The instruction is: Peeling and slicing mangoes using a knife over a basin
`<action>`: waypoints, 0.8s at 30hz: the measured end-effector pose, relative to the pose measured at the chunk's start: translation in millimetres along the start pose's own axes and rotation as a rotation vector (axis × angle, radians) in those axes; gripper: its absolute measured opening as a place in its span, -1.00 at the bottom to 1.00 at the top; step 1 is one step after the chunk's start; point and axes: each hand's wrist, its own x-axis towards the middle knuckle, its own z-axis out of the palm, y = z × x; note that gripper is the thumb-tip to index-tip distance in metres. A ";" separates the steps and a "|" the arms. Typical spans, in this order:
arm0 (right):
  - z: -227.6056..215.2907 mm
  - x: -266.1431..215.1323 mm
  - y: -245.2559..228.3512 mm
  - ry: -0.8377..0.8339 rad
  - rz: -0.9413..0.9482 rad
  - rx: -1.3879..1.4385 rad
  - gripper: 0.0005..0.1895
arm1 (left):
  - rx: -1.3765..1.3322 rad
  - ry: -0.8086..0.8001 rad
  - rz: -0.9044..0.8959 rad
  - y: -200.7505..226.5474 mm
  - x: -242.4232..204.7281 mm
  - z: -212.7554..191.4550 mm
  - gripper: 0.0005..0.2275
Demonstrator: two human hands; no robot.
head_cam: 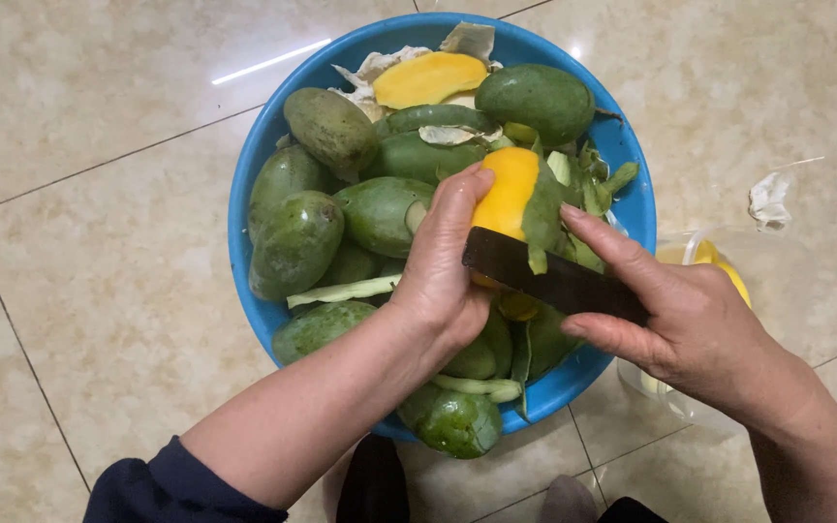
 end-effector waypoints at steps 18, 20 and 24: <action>2.3 26.6 -27.5 0.086 0.081 0.381 -0.18 | 0.009 -0.263 0.246 -28.8 1.6 -13.2 -0.41; 1.7 23.1 -26.5 0.071 0.084 0.415 -0.19 | 0.054 -0.250 0.215 -21.6 1.0 -12.5 -0.31; 3.0 12.8 -4.1 0.045 0.122 0.437 -0.16 | 0.066 -0.215 0.218 -9.4 6.4 -17.2 -0.48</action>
